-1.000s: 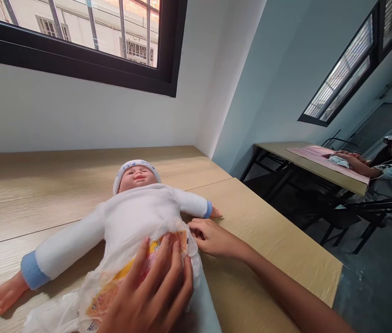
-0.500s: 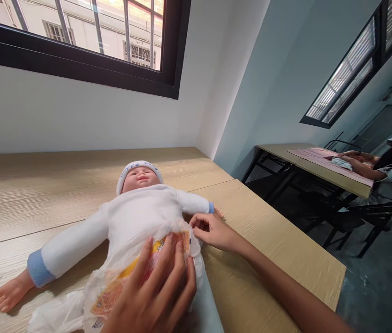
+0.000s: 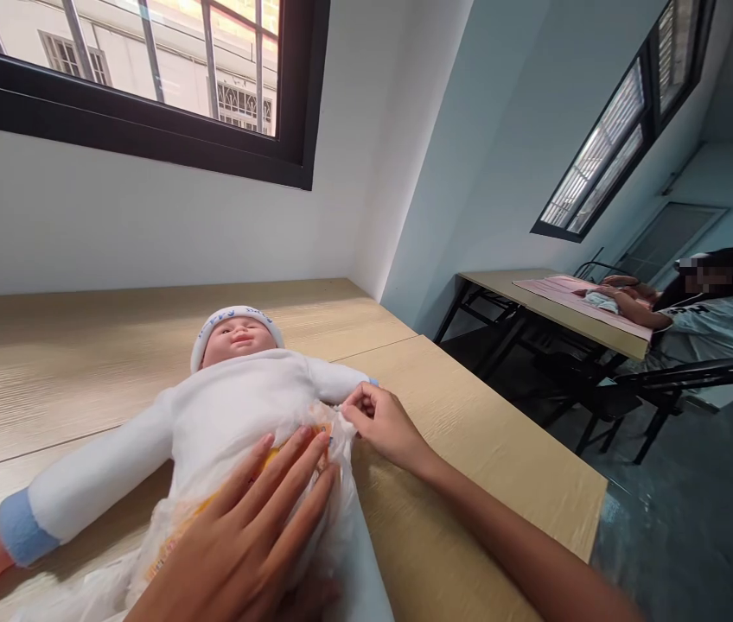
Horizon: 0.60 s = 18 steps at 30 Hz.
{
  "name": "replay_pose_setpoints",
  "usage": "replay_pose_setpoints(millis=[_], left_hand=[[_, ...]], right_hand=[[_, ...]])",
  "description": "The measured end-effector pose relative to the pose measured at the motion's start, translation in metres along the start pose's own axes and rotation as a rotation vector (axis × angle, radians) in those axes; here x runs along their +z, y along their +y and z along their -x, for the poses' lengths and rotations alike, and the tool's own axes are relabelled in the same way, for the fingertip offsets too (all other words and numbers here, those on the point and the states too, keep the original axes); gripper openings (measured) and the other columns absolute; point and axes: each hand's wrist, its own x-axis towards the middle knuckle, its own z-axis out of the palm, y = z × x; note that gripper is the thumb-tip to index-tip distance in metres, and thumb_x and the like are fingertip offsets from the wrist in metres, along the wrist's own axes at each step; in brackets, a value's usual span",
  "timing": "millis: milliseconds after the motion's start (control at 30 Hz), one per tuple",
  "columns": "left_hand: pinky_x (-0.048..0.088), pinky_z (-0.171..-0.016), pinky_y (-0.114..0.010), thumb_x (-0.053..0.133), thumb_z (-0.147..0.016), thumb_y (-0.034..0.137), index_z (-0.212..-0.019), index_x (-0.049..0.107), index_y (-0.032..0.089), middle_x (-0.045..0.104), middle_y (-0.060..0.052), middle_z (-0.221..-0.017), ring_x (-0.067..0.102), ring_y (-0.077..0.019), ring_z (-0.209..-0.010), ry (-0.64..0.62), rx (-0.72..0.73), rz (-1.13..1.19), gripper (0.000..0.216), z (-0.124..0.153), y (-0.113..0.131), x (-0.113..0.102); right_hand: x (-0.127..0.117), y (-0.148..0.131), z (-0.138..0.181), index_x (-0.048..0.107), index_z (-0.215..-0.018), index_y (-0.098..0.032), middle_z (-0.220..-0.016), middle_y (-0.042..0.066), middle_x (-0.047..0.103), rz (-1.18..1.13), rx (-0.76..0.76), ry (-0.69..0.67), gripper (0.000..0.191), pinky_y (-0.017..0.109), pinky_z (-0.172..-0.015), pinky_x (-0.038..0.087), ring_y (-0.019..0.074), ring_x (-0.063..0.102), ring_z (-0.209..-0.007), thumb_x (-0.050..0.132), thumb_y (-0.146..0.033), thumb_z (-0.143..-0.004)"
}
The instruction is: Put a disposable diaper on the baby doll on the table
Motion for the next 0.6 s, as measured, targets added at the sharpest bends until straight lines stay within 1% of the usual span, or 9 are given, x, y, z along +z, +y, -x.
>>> replay_pose_setpoints(millis=[100, 167, 267, 333, 367, 433, 533, 600], left_hand=[[0.022, -0.122, -0.032, 0.046, -0.099, 0.055, -0.135, 0.061, 0.018, 0.054, -0.001, -0.15, 0.049, -0.0204, -0.138, 0.006, -0.038, 0.032, 0.054, -0.002, 0.001, -0.002], [0.017, -0.124, -0.029, 0.052, -0.095, 0.059, -0.136, 0.061, 0.021, 0.052, 0.001, -0.15, 0.048, -0.0193, -0.139, 0.005, -0.063, 0.056, 0.057, -0.001, 0.001, -0.002], [0.012, -0.125, -0.029, 0.061, -0.089, 0.06, -0.138, 0.06, 0.028, 0.053, 0.003, -0.149, 0.049, -0.0201, -0.139, -0.018, -0.028, 0.056, 0.058, 0.004, -0.002, 0.002], [0.01, -0.125, -0.031, 0.063, -0.088, 0.06, -0.138, 0.06, 0.032, 0.055, 0.003, -0.148, 0.048, -0.0216, -0.139, 0.012, 0.015, 0.042, 0.058, 0.006, -0.004, 0.007], [0.011, -0.125, -0.033, 0.062, -0.088, 0.06, -0.138, 0.06, 0.032, 0.057, 0.002, -0.148, 0.047, -0.0227, -0.14, 0.024, 0.027, 0.03, 0.057, 0.005, -0.004, 0.008], [0.019, -0.124, -0.039, 0.06, -0.09, 0.056, -0.14, 0.058, 0.031, 0.059, -0.002, -0.145, 0.047, -0.0261, -0.14, 0.017, 0.031, -0.001, 0.056, -0.001, -0.004, 0.01], [0.033, -0.118, -0.047, 0.059, -0.092, 0.051, -0.143, 0.055, 0.028, 0.061, -0.008, -0.143, 0.046, -0.0318, -0.139, -0.047, 0.009, -0.042, 0.057, -0.017, 0.001, 0.005], [0.036, -0.116, -0.049, 0.059, -0.091, 0.051, -0.144, 0.054, 0.028, 0.06, -0.009, -0.143, 0.045, -0.0337, -0.14, -0.071, -0.001, -0.045, 0.058, -0.028, 0.004, 0.001]], right_hand=[[-0.005, -0.006, 0.0, 0.06, -0.089, -0.014, -0.078, -0.002, 0.06, -0.12, -0.034, 0.102, 0.023, 0.026, -0.063, 0.053, 0.0109, 0.059, -0.066, 0.061, -0.035, -0.097], [-0.006, -0.012, 0.002, 0.058, -0.09, -0.014, -0.081, -0.001, 0.06, -0.194, -0.077, 0.16, 0.022, 0.026, -0.064, 0.053, 0.0116, 0.06, -0.069, 0.061, -0.036, -0.097], [-0.003, -0.02, 0.008, 0.055, -0.096, -0.016, -0.085, 0.0, 0.059, -0.267, -0.165, 0.239, 0.019, 0.025, -0.061, 0.05, 0.0118, 0.058, -0.071, 0.061, -0.034, -0.096], [0.0, -0.026, 0.014, 0.052, -0.102, -0.018, -0.081, -0.003, 0.055, -0.292, -0.234, 0.289, 0.016, 0.024, -0.059, 0.047, 0.0107, 0.055, -0.067, 0.06, -0.031, -0.096], [0.002, -0.028, 0.017, 0.05, -0.104, -0.019, -0.079, -0.004, 0.053, -0.299, -0.271, 0.311, 0.015, 0.023, -0.059, 0.046, 0.0103, 0.054, -0.066, 0.059, -0.029, -0.096], [0.007, -0.032, 0.022, 0.049, -0.105, -0.022, -0.075, -0.006, 0.05, -0.303, -0.348, 0.351, 0.015, 0.023, -0.062, 0.045, 0.0098, 0.054, -0.066, 0.058, -0.026, -0.095], [0.013, -0.032, 0.027, 0.049, -0.106, -0.026, -0.073, -0.007, 0.05, -0.292, -0.443, 0.386, 0.015, 0.021, -0.062, 0.045, 0.0088, 0.053, -0.065, 0.058, -0.024, -0.094], [0.016, -0.031, 0.029, 0.049, -0.107, -0.028, -0.074, -0.007, 0.051, -0.28, -0.481, 0.392, 0.017, 0.02, -0.061, 0.045, 0.0085, 0.053, -0.064, 0.058, -0.022, -0.094]])
